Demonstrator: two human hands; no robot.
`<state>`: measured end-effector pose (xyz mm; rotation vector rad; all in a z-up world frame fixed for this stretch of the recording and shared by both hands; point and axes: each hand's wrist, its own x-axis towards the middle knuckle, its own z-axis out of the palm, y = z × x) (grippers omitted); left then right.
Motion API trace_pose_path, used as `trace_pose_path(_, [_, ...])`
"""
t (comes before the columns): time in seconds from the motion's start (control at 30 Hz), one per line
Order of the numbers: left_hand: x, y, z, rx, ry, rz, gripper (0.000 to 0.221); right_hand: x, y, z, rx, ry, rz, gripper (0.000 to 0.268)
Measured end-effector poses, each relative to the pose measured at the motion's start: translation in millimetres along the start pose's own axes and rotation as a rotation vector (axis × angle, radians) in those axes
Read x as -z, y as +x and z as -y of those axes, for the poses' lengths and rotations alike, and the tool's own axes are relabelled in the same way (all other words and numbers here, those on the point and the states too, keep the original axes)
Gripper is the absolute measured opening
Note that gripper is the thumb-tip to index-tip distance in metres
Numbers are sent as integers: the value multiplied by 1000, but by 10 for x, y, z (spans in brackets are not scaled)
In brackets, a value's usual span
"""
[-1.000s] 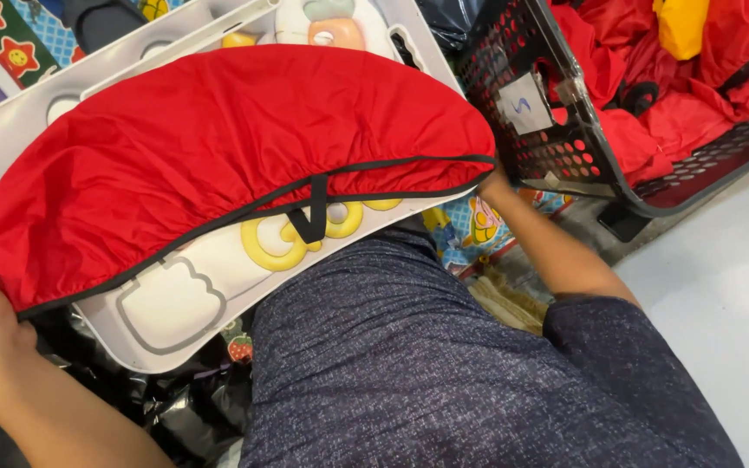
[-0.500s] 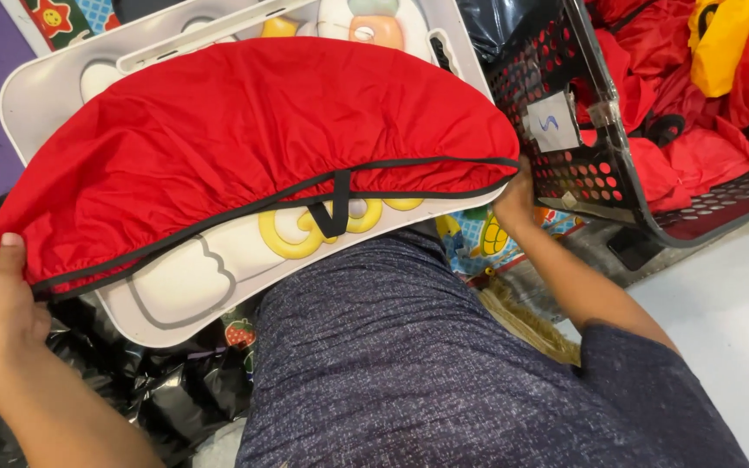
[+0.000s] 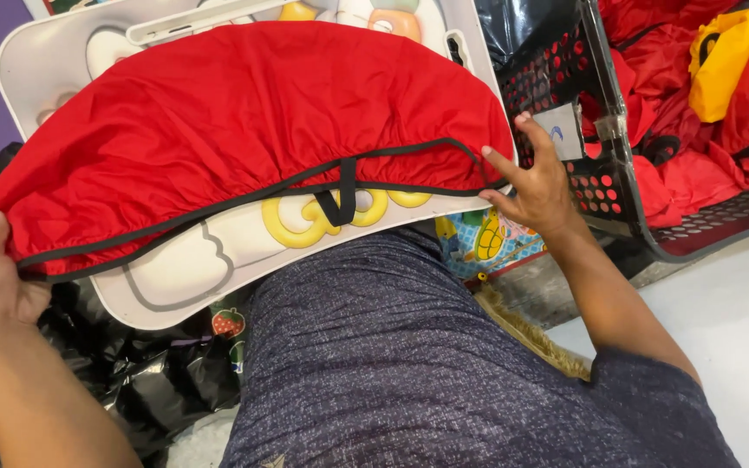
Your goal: Trimming loose threads from red fabric gear with scissors and folding them onto a tray for packing.
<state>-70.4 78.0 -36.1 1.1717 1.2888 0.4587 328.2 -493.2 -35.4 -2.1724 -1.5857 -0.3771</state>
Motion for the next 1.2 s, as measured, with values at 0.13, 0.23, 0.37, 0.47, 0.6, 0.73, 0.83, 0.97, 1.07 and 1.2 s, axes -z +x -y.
trace_pose_path(0.13, [191, 286, 237, 28, 43, 8, 12, 132, 253, 79, 184, -116, -93, 22])
trace_pose_path(0.23, [366, 607, 496, 75, 54, -60, 23, 102, 124, -112, 101, -254, -128, 34])
trace_pose_path(0.37, [292, 499, 484, 1, 124, 51, 20, -7, 84, -165, -118, -177, -165, 60])
trace_pose_path(0.47, [207, 230, 351, 24, 74, 40, 12, 63, 188, -118, -247, 136, -148, 63])
trace_pose_path(0.6, [111, -345, 41, -210, -38, 370, 49, 126, 240, -63, -424, 389, -56, 55])
trace_pose_path(0.73, [16, -628, 37, -410, 45, 333, 71, -34, 228, 13, -630, 336, -271, 44])
trace_pose_path(0.83, [-82, -668, 190, -338, 76, 57, 55, -124, 241, 62, -843, 577, -416, 23])
trace_pose_path(0.97, [-247, -875, 164, -435, 35, 112, 55, 5, 371, 39, -1041, 880, -438, 22])
trace_pose_path(1.07, [-287, -841, 282, -467, 147, 12, 29, 213, 515, 80, -1152, 822, -391, 13])
trace_pose_path(1.2, [-344, -945, 277, -682, 406, -58, 21, 345, 570, 42, -1062, 1035, -436, 32])
